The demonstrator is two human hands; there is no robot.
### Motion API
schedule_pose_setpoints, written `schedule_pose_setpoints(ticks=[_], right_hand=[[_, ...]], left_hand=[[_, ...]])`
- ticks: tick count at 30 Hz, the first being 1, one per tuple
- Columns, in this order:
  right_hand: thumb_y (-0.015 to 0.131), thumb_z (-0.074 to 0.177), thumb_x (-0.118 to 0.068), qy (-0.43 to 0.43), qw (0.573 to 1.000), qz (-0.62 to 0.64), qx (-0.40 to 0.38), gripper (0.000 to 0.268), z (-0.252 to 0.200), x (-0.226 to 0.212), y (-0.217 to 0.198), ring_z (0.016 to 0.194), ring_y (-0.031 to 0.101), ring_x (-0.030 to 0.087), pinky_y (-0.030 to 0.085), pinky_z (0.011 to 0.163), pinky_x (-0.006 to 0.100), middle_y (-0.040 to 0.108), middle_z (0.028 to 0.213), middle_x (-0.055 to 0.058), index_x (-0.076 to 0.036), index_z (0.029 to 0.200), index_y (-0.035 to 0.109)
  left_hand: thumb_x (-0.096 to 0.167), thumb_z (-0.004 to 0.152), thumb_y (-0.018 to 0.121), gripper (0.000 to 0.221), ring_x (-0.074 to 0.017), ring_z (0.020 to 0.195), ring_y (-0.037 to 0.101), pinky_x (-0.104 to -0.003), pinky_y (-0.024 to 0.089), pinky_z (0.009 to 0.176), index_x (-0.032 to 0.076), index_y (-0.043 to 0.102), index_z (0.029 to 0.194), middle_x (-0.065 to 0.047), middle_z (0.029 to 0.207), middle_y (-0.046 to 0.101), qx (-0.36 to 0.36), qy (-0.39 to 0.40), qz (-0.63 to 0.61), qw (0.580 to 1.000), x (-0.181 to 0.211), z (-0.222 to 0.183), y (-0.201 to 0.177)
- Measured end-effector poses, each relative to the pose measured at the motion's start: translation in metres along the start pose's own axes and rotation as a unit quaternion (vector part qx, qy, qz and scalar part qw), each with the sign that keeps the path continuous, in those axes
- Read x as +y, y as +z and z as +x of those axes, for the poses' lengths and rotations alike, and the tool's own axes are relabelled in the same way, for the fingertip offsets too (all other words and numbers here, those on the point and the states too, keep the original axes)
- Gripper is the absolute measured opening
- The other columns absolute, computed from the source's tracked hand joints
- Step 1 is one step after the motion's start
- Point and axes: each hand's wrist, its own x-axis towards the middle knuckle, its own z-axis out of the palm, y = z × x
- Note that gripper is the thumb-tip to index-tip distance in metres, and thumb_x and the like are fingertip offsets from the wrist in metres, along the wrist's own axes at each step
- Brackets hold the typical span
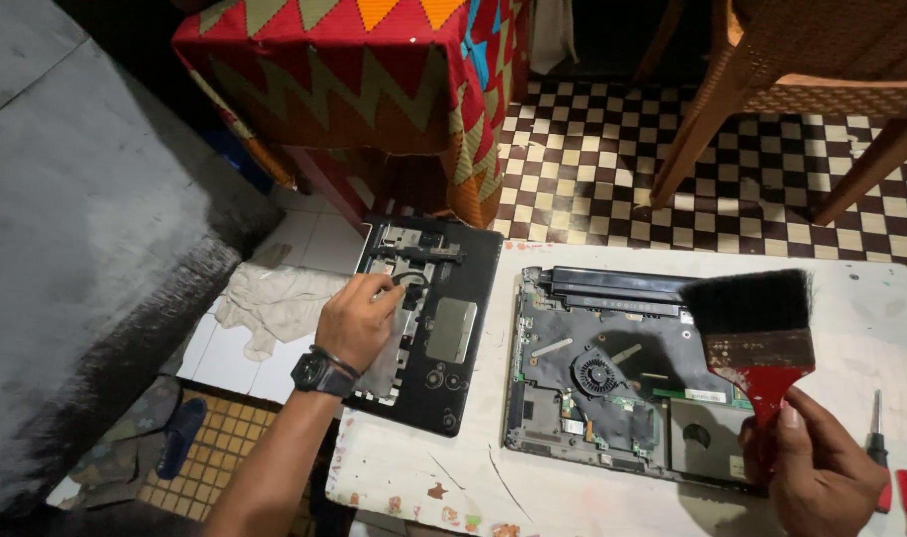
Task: Cleaning internal components with a brush and removing parts with a screwdriver during a laptop repair.
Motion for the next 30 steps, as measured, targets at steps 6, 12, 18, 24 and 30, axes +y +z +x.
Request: schedule_pose_setpoints(ticks=[6, 12, 18, 24, 30], right_hand=[[0.055, 0.122, 0.003, -0.026, 0.999, 0.006, 0.019, 0.020, 0.000, 0.009, 0.002, 0.056, 0.049, 0.026, 0.040, 0.046, 0.035, 0.049, 0.072, 0.019, 0.017, 0.132, 0.065], [0.057, 0.118, 0.003, -0.053, 0.996, -0.073, -0.002, 0.031, 0.001, 0.016, -0.005, 0.074, 0.060, 0.033, 0.051, 0.061, 0.040, 0.065, 0.096, 0.030, 0.023, 0.141, 0.064], [0.059, 0.118, 0.004, -0.077, 0.995, -0.069, 0.001, 0.030, 0.005, 0.046, -0.010, 0.084, 0.060, 0.031, 0.052, 0.073, 0.039, 0.067, 0.103, 0.029, 0.023, 0.141, 0.064], [0.052, 0.115, 0.004, -0.068, 0.997, 0.034, -0.001, 0.029, 0.006, 0.032, -0.001, 0.054, 0.045, 0.026, 0.045, 0.049, 0.037, 0.053, 0.073, 0.022, 0.021, 0.137, 0.060], [0.052, 0.111, 0.000, -0.043, 0.999, 0.017, -0.024, 0.033, 0.008, 0.019, -0.006, 0.065, 0.062, 0.032, 0.053, 0.048, 0.037, 0.065, 0.087, 0.029, 0.019, 0.137, 0.060]], left_hand=[[-0.002, 0.081, 0.076, 0.025, -0.0225, 0.079, 0.063, -0.034, 0.053, 0.053, 0.012, 0.079, 0.102, -0.003, 0.099, 0.070, 0.064, 0.024, 0.034, 0.997, -0.007, -0.002, 0.011], [-0.003, 0.082, 0.075, 0.022, -0.0221, 0.079, 0.063, -0.033, 0.051, 0.050, 0.011, 0.078, 0.099, -0.003, 0.099, 0.070, 0.075, 0.034, 0.014, 0.996, -0.007, -0.002, 0.011], [-0.003, 0.088, 0.072, 0.016, -0.0235, 0.081, 0.065, -0.033, 0.050, 0.052, 0.008, 0.079, 0.097, -0.006, 0.095, 0.071, 0.105, 0.054, -0.032, 0.992, 0.011, 0.005, 0.000], [-0.004, 0.085, 0.075, 0.020, -0.0268, 0.086, 0.066, -0.036, 0.056, 0.061, 0.008, 0.077, 0.102, -0.008, 0.099, 0.071, 0.067, 0.081, -0.075, 0.992, 0.018, 0.007, 0.009], [0.001, 0.087, 0.072, 0.020, -0.0255, 0.089, 0.066, -0.039, 0.056, 0.056, 0.011, 0.077, 0.104, -0.006, 0.100, 0.070, 0.014, 0.061, -0.057, 0.996, 0.021, 0.004, 0.023]])
